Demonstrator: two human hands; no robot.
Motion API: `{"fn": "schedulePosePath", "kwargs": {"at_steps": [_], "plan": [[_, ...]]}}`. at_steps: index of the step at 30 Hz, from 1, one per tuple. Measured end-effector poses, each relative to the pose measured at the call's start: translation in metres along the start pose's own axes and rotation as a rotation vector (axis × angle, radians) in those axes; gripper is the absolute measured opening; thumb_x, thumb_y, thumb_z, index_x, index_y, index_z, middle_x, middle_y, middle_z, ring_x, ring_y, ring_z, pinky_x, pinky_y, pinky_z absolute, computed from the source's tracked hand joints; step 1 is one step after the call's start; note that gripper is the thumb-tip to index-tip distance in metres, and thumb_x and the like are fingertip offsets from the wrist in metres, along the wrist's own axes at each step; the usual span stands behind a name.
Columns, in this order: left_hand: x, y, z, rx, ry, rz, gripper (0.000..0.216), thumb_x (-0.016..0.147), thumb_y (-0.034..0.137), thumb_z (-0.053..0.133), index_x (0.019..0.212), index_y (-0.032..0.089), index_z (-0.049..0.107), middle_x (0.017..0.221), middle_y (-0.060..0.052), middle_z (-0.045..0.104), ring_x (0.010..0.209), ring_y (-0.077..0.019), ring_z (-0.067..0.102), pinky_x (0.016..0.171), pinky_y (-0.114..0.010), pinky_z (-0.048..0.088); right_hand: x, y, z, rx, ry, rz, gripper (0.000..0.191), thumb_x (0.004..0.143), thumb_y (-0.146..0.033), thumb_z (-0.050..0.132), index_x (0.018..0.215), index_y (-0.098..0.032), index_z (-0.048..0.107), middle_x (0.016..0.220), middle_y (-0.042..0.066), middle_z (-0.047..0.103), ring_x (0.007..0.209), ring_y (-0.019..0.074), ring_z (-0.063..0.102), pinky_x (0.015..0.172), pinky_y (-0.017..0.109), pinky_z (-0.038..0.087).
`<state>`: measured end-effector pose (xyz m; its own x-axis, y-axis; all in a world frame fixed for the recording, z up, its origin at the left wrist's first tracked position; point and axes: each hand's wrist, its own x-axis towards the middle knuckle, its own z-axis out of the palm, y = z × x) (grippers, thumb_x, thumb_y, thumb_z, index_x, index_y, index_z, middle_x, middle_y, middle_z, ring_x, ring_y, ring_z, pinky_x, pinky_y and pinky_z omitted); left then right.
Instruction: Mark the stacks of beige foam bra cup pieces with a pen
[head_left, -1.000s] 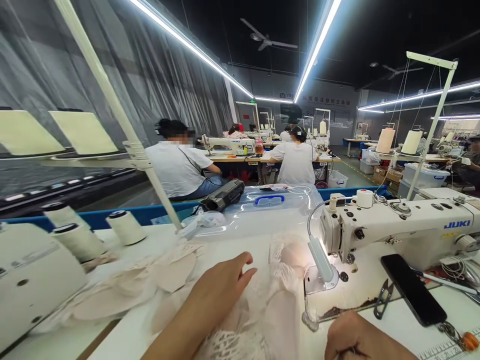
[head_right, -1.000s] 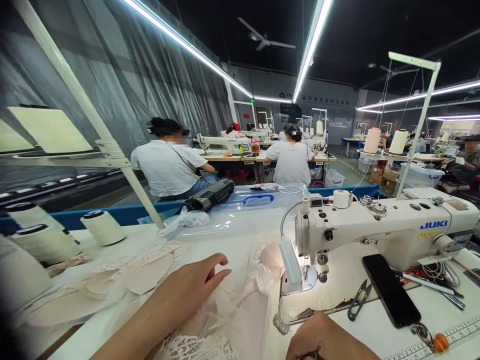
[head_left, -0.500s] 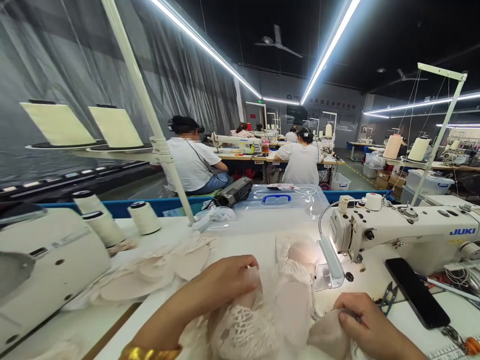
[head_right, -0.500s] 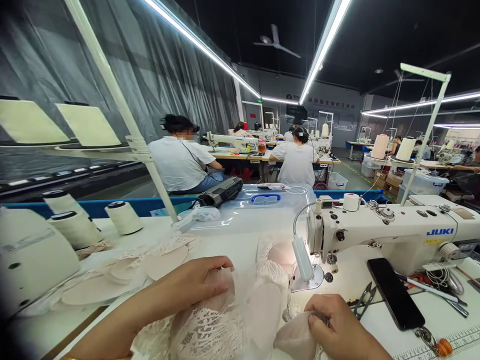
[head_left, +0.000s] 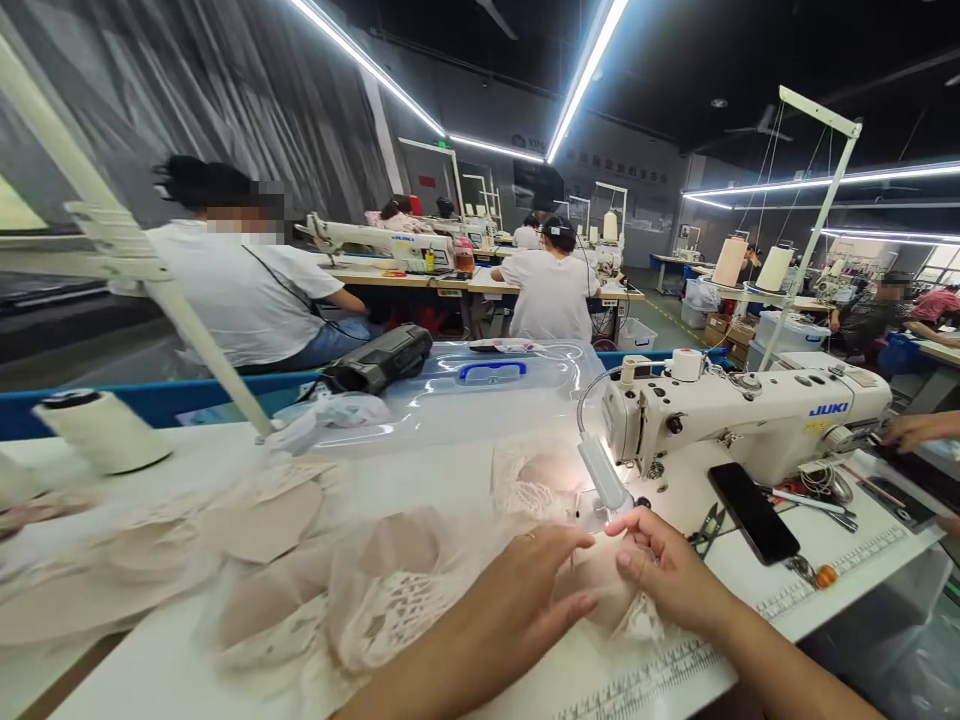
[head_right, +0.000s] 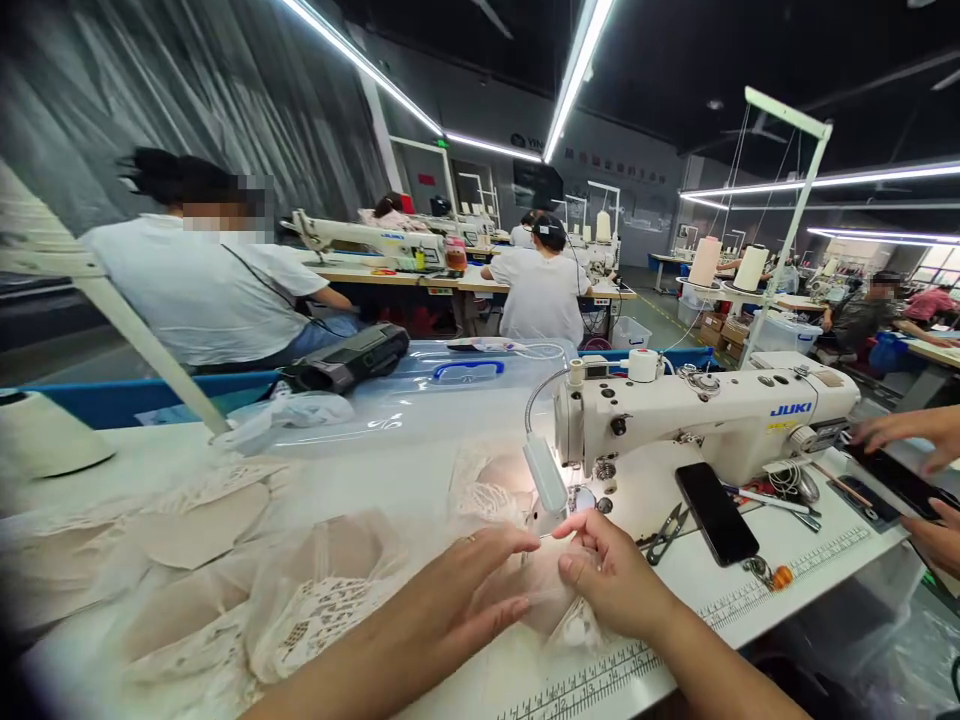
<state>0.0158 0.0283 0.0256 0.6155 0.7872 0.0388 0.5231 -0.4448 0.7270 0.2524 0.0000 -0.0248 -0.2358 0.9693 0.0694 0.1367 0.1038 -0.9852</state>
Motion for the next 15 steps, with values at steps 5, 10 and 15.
{"fn": "schedulePosePath", "kwargs": {"at_steps": [5, 10, 15], "plan": [[0.016, -0.016, 0.011, -0.159, -0.128, -0.115, 0.021, 0.080, 0.041, 0.067, 0.076, 0.022, 0.060, 0.067, 0.003, 0.055, 0.068, -0.0186, 0.049, 0.065, -0.031, 0.033, -0.017, -0.012, -0.028, -0.142, -0.070, 0.058, 0.049, 0.091, -0.044, 0.072, 0.134, -0.028, 0.056, 0.093, -0.001, 0.057, 0.084, 0.0190, 0.054, 0.079, 0.032, 0.042], [0.018, -0.019, -0.002, -0.422, -0.212, -0.132, 0.042, 0.080, 0.062, 0.065, 0.077, 0.022, 0.052, 0.073, 0.005, 0.046, 0.070, -0.0155, 0.039, 0.062, -0.027, 0.028, -0.027, -0.017, -0.048, -0.138, -0.037, 0.220, 0.046, 0.083, -0.039, 0.080, 0.125, -0.030, 0.062, 0.095, 0.001, 0.061, 0.096, 0.0236, 0.061, 0.083, 0.034, 0.045], [0.018, -0.019, 0.006, -0.577, -0.270, -0.154, 0.053, 0.074, 0.070, 0.073, 0.082, 0.021, 0.055, 0.075, 0.004, 0.048, 0.070, -0.0146, 0.040, 0.060, -0.026, 0.026, -0.022, -0.021, -0.033, 0.247, 0.167, 0.149, 0.053, 0.072, -0.037, 0.086, 0.117, -0.028, 0.059, 0.093, -0.003, 0.063, 0.081, 0.0170, 0.060, 0.078, 0.031, 0.046]]}}
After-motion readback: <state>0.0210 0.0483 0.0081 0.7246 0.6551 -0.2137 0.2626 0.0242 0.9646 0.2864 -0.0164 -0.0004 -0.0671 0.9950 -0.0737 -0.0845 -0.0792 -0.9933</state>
